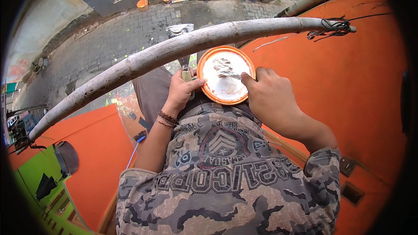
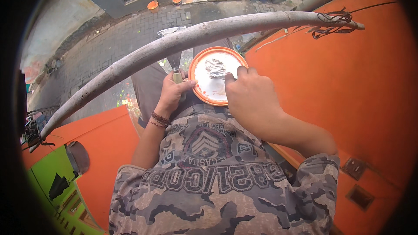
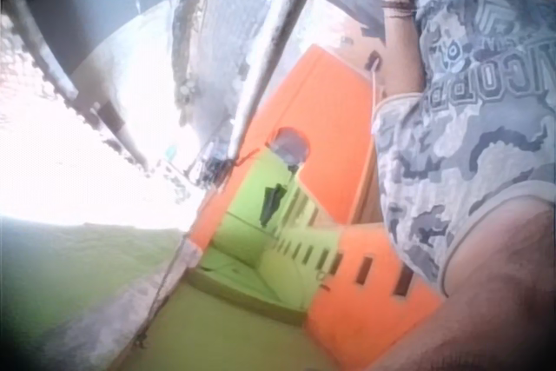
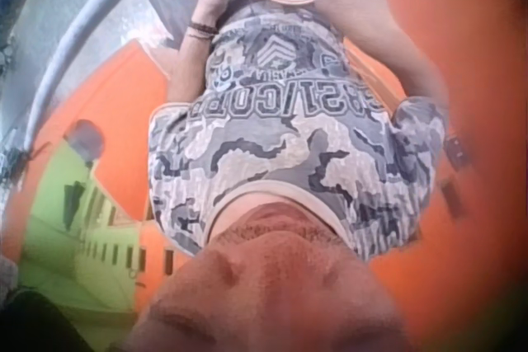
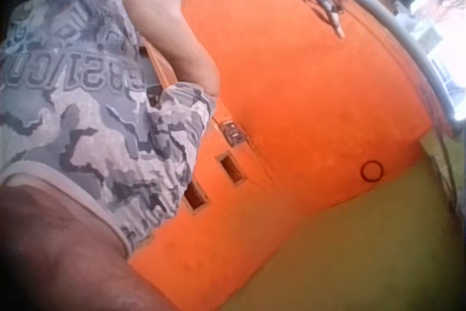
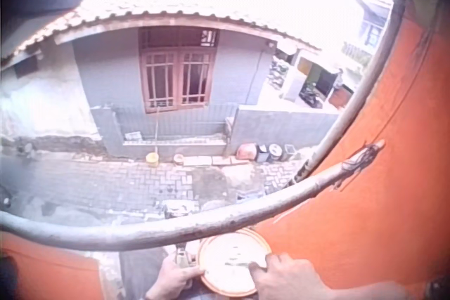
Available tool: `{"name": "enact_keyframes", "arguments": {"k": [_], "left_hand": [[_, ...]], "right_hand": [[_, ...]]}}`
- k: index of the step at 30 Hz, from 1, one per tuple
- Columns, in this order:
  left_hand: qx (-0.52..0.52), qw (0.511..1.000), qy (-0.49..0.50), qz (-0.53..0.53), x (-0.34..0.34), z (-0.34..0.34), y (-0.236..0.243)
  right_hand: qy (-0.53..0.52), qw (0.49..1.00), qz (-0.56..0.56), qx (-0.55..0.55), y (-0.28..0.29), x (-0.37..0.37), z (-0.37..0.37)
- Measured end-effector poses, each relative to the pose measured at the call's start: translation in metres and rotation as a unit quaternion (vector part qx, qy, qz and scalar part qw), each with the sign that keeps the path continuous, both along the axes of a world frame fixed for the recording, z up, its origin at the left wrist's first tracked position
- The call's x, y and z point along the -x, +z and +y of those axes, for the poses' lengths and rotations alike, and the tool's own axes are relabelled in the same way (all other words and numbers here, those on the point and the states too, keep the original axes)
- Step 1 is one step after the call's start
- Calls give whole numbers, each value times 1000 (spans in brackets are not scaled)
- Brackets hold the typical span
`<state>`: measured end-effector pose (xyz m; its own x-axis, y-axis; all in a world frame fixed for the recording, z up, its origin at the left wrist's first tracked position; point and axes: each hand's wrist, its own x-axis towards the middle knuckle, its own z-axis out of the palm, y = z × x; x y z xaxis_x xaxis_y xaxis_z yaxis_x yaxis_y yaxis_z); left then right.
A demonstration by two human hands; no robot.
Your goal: The person applies plaster to an overhead surface using a trowel and a smaller scraper. They repeatedly scoop plaster from a bucket, transfer it to the trowel, and smooth it onto the ceiling area above.
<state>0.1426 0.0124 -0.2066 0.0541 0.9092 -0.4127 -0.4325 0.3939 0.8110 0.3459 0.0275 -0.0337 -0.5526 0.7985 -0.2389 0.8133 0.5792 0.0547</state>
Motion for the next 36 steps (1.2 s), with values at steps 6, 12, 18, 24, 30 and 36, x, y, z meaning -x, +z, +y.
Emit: {"name": "enact_keyframes", "arguments": {"k": [6,12,18,24,30,36], "left_hand": [[-3,1000,5,-25,0,-8,6],[-34,999,27,-31,-2,-11,-6],[-19,998,37,-41,-4,-10,-1],[-22,999,27,-38,-7,-6,6],[-43,998,37,-39,-8,-5,0],[-53,997,31,-53,-10,-7,3]], "right_hand": [[25,999,-39,10,-10,17,-10],[50,991,-73,101,-8,17,-10],[34,993,-49,101,3,-10,-18],[-51,999,-10,-5,11,-43,5],[-26,996,32,-81,-6,-42,13],[-26,996,20,-82,-9,-45,11]]}}
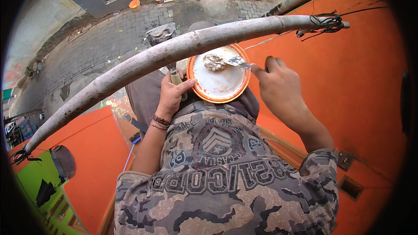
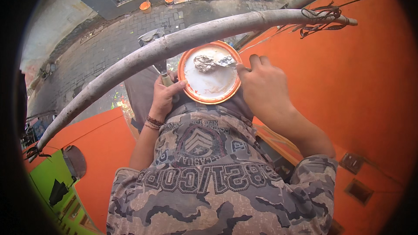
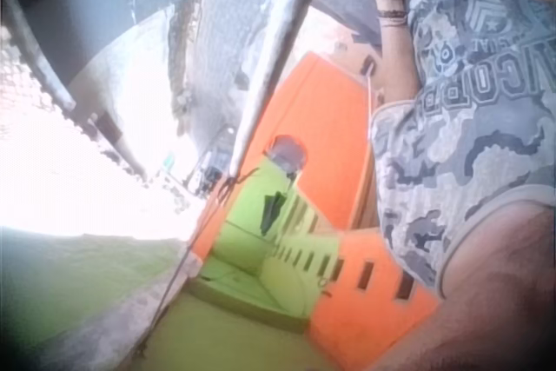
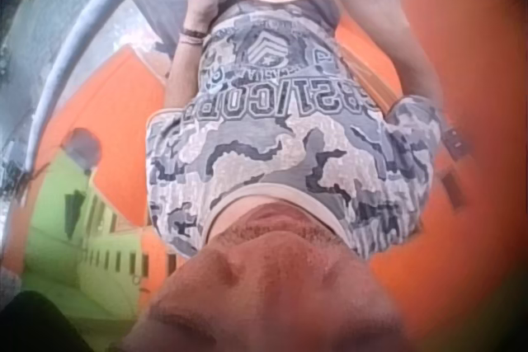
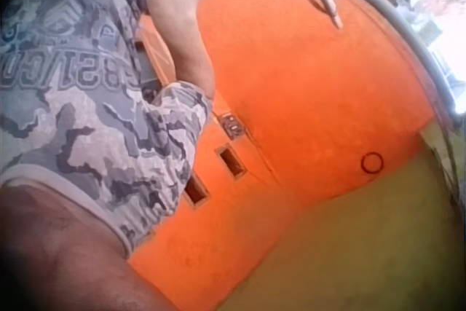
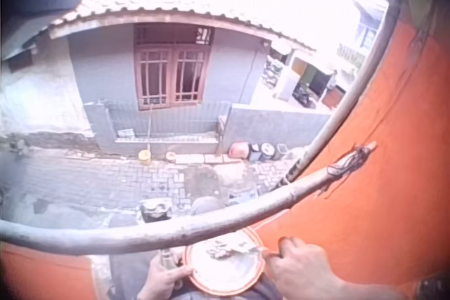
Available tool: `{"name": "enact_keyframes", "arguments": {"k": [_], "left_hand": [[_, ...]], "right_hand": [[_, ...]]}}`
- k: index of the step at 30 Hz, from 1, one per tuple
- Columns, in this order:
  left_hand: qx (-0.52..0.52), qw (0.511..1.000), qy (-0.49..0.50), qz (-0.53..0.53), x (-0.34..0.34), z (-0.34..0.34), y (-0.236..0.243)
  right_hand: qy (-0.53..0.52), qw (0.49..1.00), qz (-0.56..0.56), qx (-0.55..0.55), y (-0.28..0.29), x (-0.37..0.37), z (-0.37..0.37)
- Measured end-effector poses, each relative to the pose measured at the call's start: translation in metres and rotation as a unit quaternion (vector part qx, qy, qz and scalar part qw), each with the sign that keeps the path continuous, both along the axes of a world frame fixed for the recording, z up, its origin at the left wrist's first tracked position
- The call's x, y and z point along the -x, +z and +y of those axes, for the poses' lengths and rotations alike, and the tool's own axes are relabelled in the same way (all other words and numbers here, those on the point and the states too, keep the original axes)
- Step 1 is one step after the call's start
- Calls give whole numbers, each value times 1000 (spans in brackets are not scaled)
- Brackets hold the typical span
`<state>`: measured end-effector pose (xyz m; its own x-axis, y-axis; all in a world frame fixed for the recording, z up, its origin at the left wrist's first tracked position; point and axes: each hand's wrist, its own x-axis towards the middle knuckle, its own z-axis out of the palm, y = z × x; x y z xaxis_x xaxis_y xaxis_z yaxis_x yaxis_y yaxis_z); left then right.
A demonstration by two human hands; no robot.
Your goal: The person applies plaster to an overhead surface using a trowel and a smaller scraper. They repeatedly scoop plaster from a bucket, transfer it to the trowel, and smooth it onto the ceiling area above.
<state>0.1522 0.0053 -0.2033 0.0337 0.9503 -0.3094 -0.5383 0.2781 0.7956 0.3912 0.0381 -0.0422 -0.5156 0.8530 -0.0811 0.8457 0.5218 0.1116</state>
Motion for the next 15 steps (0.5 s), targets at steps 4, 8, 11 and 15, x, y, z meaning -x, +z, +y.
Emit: {"name": "enact_keyframes", "arguments": {"k": [4,8,11,15], "left_hand": [[2,1000,3,-14,-3,0,1],[7,1000,-5,-14,0,-2,-6],[10,1000,2,-3,-2,-4,-3],[14,1000,11,-1,-3,-5,1]], "right_hand": [[-10,999,5,50,-11,-4,-18],[-24,995,-2,101,-4,1,-41],[-12,994,17,111,8,-1,-45],[-51,996,2,77,3,-2,-30]]}}
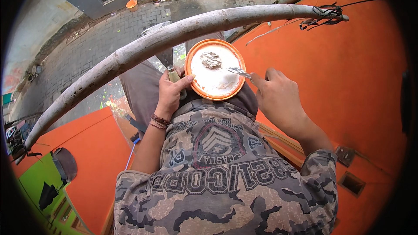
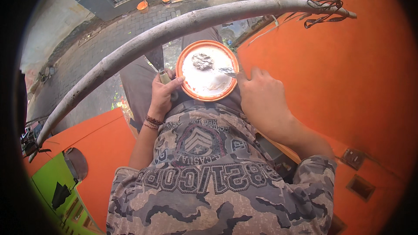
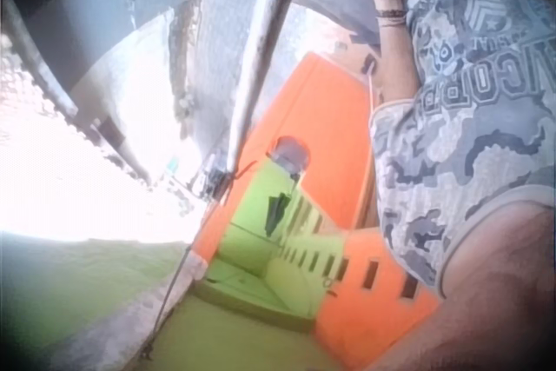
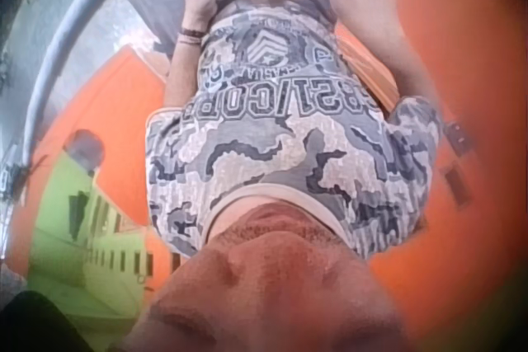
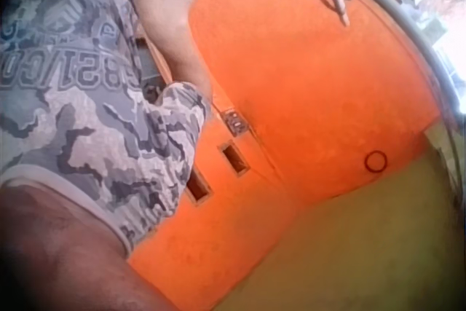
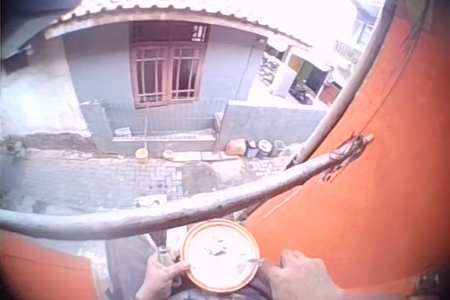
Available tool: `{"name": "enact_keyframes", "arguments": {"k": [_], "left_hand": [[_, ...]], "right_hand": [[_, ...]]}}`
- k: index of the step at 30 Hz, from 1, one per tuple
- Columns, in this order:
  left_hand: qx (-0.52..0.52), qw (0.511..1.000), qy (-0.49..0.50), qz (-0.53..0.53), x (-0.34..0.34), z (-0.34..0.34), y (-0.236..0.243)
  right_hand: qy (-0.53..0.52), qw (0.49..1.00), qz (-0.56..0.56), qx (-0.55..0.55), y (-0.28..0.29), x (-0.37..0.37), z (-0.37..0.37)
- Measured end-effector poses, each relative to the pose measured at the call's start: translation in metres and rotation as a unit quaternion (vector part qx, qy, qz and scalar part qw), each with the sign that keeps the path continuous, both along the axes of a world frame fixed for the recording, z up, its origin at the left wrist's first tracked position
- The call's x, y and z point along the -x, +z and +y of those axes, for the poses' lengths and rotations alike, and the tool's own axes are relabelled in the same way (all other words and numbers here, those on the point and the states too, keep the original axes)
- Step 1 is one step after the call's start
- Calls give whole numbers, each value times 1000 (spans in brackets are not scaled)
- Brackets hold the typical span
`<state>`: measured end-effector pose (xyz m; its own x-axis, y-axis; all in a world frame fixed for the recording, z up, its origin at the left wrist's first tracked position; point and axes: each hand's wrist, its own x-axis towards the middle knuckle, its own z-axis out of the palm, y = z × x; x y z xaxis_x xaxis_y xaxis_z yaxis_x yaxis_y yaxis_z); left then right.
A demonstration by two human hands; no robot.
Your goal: The person applies plaster to an overhead surface using a trowel and a smaller scraper. They repeatedly scoop plaster from a bucket, transfer it to the trowel, and smooth it onto the ceiling area above.
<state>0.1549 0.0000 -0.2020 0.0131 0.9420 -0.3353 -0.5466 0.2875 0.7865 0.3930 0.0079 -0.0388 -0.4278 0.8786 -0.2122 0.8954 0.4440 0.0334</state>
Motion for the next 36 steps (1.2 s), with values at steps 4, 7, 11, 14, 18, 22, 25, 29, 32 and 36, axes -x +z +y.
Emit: {"name": "enact_keyframes", "arguments": {"k": [4,7,11,14,18,22,25,29,32,36], "left_hand": [[15,1000,1,4,-1,0,-1],[18,1000,2,11,1,-1,0],[13,1000,2,3,1,-1,-5],[23,1000,-2,6,3,4,-10],[31,999,1,6,-1,6,-4],[37,999,-36,18,3,5,-7],[60,996,-56,25,7,5,-2],[72,996,-55,20,11,2,-9],[77,992,-71,68,23,1,-4],[112,969,-174,137,53,-4,20]], "right_hand": [[3,997,-55,45,-9,10,-2],[28,990,-90,105,-2,28,-14],[42,981,-58,179,20,50,-11],[67,979,-48,185,26,53,3],[-1,978,58,199,15,31,41],[-208,869,278,353,-1,-30,77],[-304,735,418,438,-28,-74,73],[-295,579,575,497,-86,-123,54],[-278,506,636,512,-112,-129,41],[-281,484,666,493,-125,-123,32]]}}
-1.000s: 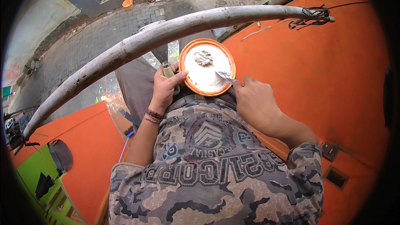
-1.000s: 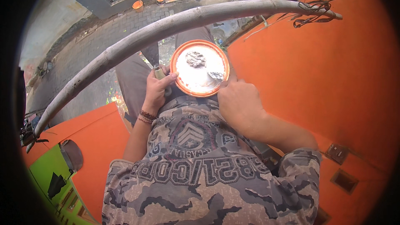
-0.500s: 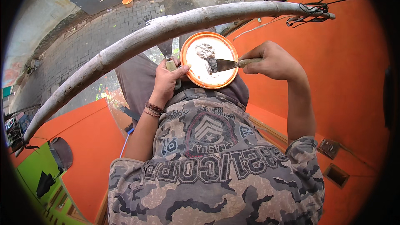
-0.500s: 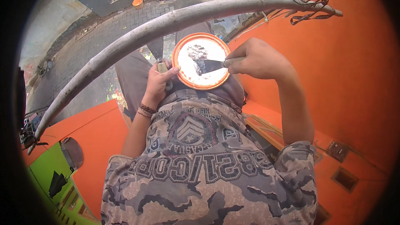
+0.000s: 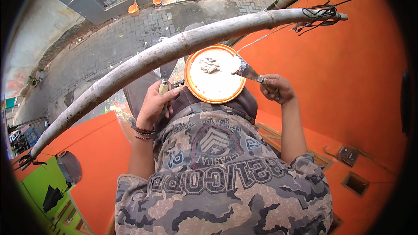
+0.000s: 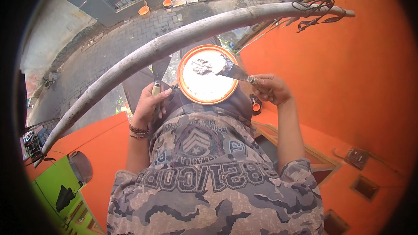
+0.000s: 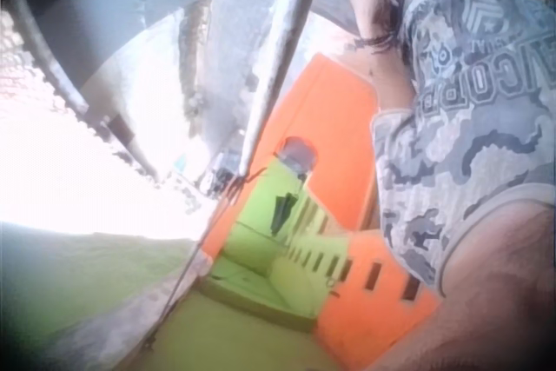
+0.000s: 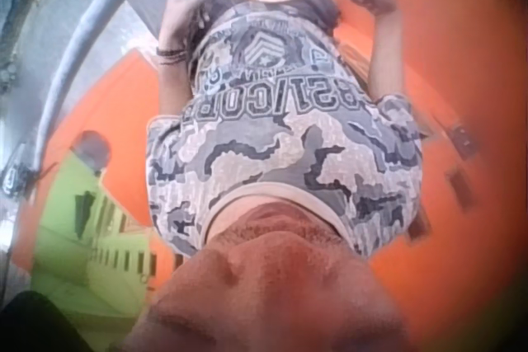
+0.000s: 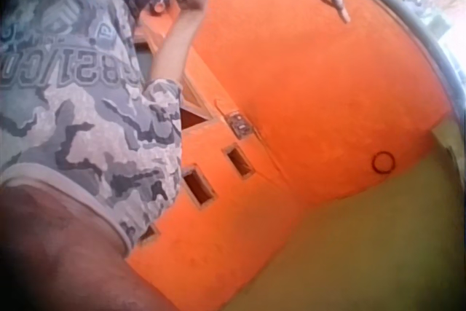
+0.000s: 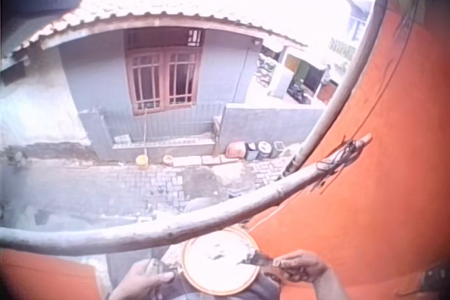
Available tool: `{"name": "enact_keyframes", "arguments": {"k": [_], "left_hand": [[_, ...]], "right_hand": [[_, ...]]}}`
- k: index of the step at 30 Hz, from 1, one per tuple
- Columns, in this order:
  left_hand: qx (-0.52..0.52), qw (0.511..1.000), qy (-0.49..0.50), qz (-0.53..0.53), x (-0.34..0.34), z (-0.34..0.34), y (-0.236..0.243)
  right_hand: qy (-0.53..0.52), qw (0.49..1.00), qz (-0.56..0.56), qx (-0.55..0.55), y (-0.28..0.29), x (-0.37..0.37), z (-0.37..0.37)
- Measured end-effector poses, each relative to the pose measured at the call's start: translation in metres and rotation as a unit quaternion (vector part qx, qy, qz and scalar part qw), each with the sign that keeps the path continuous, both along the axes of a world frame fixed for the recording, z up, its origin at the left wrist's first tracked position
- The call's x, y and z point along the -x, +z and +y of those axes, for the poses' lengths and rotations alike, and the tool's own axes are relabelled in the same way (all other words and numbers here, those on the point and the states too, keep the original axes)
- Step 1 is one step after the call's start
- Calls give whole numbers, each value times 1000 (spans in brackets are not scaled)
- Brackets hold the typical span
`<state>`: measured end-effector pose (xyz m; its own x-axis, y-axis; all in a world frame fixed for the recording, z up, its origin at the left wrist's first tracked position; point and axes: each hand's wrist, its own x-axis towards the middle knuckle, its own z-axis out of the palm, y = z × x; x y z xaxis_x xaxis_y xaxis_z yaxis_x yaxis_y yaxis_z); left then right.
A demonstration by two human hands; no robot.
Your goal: The person applies plaster to an overhead surface using a trowel and a smaller scraper. They repeatedly scoop plaster from a bucket, transfer it to the trowel, and smooth it onto the ceiling area above.
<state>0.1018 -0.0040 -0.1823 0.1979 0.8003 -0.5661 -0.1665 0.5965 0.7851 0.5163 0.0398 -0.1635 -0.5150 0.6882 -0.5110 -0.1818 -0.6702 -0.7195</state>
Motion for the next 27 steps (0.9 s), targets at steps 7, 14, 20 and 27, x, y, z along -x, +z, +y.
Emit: {"name": "enact_keyframes", "arguments": {"k": [7,14,20,27], "left_hand": [[11,988,-149,28,12,-20,45],[-25,977,-209,-20,8,-30,75],[-48,966,-254,-1,4,-28,93],[-204,938,-279,-39,-4,-28,97]], "right_hand": [[-34,990,-39,-134,-1,20,-15],[-15,978,-3,-207,21,53,-15],[-34,958,53,-279,22,61,-19],[3,933,89,-349,37,73,-9]]}}
